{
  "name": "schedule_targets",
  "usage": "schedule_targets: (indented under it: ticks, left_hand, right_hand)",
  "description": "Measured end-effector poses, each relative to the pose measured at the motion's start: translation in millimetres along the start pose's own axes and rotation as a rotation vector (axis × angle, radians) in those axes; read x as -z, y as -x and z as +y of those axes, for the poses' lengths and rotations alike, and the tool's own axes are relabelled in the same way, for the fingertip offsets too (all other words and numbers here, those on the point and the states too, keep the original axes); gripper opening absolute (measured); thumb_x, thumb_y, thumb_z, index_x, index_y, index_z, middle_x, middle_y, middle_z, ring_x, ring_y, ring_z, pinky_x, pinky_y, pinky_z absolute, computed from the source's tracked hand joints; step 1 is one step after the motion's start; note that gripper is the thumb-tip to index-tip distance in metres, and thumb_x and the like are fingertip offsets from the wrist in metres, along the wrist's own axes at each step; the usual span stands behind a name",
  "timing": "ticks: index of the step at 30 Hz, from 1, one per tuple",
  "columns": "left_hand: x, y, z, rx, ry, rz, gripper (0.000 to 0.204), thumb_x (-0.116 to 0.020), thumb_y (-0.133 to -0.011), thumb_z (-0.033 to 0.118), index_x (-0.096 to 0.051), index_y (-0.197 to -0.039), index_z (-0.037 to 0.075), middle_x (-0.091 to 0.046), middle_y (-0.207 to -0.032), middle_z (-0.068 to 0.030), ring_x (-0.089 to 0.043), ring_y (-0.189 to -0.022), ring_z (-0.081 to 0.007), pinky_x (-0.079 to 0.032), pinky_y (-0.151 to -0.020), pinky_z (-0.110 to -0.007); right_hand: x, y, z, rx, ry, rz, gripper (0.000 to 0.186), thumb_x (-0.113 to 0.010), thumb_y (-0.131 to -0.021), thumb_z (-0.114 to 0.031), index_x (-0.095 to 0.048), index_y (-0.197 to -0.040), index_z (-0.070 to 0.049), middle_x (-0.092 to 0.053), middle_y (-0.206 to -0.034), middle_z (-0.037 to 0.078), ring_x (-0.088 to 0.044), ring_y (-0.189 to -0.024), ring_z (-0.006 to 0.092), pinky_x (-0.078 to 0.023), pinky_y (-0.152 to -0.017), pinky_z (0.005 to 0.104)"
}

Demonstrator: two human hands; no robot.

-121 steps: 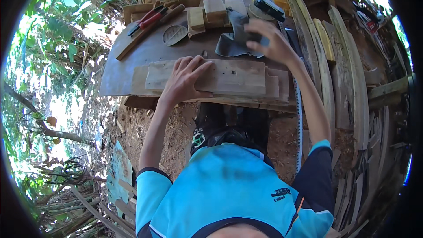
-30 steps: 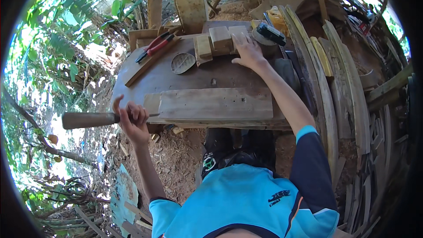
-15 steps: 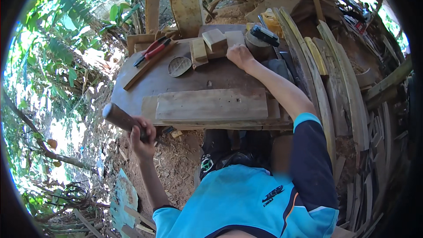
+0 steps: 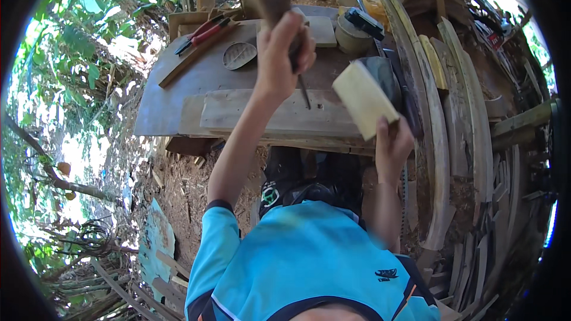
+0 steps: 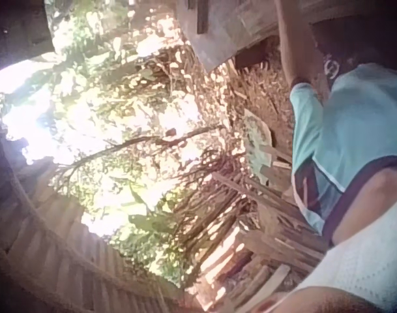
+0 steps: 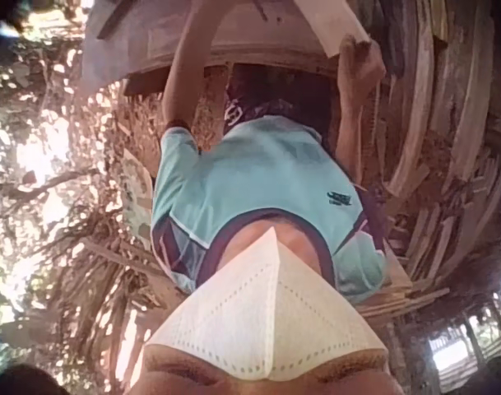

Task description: The person smooths a wooden plank with a sanding block, measures it with a tape measure, and then uses a chisel and mallet to carve holes into the wood. The person finishes by sanding the plank again.

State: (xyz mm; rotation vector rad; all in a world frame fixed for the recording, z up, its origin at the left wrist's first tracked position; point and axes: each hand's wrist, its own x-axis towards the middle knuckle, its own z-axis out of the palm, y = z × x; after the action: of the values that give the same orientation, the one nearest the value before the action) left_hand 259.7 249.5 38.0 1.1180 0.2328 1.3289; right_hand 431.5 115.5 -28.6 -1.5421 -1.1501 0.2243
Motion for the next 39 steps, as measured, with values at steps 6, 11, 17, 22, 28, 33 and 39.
schedule_targets:
  ticks: [6,11,17,22,28,33,39]
  left_hand:
    - [0.5,-16.7,-41.7,0.072,-0.041,-0.038,0.038,-0.044,-0.085,0.045,-0.042,-0.073,0.008,-0.036,-0.051,-0.0025,-0.026,-0.038,-0.0097,-0.017,-0.033,-0.022]
    - [4.6,-17.2,-52.5,0.06,0.014,-0.035,0.041,-0.044,-0.085,0.047,-0.042,-0.072,0.008,-0.035,-0.052,-0.0029,-0.027,-0.039,-0.01,-0.017,-0.033,-0.022]
    - [5.0,-15.8,-48.4,0.07,0.051,-0.024,0.044,-0.041,-0.085,0.049,-0.042,-0.072,0.007,-0.034,-0.052,-0.0024,-0.027,-0.039,-0.0103,-0.019,-0.034,-0.024]
    - [2.1,-12.5,-40.1,0.077,-0.026,-0.081,0.037,-0.038,-0.086,0.04,-0.049,-0.085,0.005,-0.045,-0.064,-0.0063,-0.04,-0.05,-0.0129,-0.028,-0.042,-0.023]
    - [-21.7,-7.0,-45.1,0.039,-0.112,-0.048,0.015,-0.041,-0.084,0.013,-0.041,-0.096,0.005,-0.052,-0.072,-0.0087,-0.049,-0.057,-0.0128,-0.038,-0.045,-0.022]
    - [-2.9,-8.3,-48.3,0.119,0.006,-0.043,0.02,-0.044,-0.078,0.013,-0.033,-0.095,0.011,-0.046,-0.064,-0.0068,-0.038,-0.041,-0.0116,-0.029,-0.034,-0.023]
    - [8.7,-14.0,-46.6,0.121,0.155,-0.068,0.022,-0.046,-0.076,0.029,-0.042,-0.091,0.012,-0.031,-0.053,-0.001,-0.023,-0.037,-0.0071,-0.015,-0.032,-0.021]
  right_hand:
    - [6.1,44.1,21.7,-0.278,-0.268,0.044,0.021,-0.056,-0.081,-0.009,-0.053,-0.094,0.007,-0.058,-0.076,0.006,-0.055,-0.065,0.0071,-0.044,-0.055,0.0198]
    - [8.4,36.1,28.5,-0.291,-0.311,0.009,0.022,-0.055,-0.081,-0.008,-0.052,-0.097,0.006,-0.058,-0.077,0.006,-0.055,-0.064,0.0066,-0.046,-0.053,0.0192]
    - [5.2,38.8,28.9,-0.333,-0.32,-0.012,0.022,-0.055,-0.082,-0.011,-0.052,-0.098,0.005,-0.058,-0.075,0.006,-0.054,-0.06,0.0055,-0.045,-0.048,0.0186]
    - [3.2,40.5,31.0,-0.331,-0.334,0.005,0.021,-0.054,-0.084,-0.012,-0.052,-0.097,0.004,-0.058,-0.073,0.004,-0.052,-0.055,0.0049,-0.042,-0.045,0.018]
    - [3.1,40.9,32.2,-0.319,-0.334,-0.002,0.02,-0.053,-0.084,-0.012,-0.052,-0.097,0.004,-0.058,-0.075,0.005,-0.052,-0.056,0.0046,-0.042,-0.045,0.0178]
    - [4.7,40.2,32.1,-0.296,-0.319,-0.016,0.021,-0.053,-0.084,-0.012,-0.052,-0.097,0.004,-0.058,-0.074,0.004,-0.052,-0.057,0.0048,-0.043,-0.046,0.018]
    - [4.6,39.0,33.6,-0.297,-0.304,-0.011,0.021,-0.053,-0.084,-0.014,-0.052,-0.097,0.004,-0.057,-0.073,0.004,-0.052,-0.057,0.0055,-0.043,-0.047,0.019]
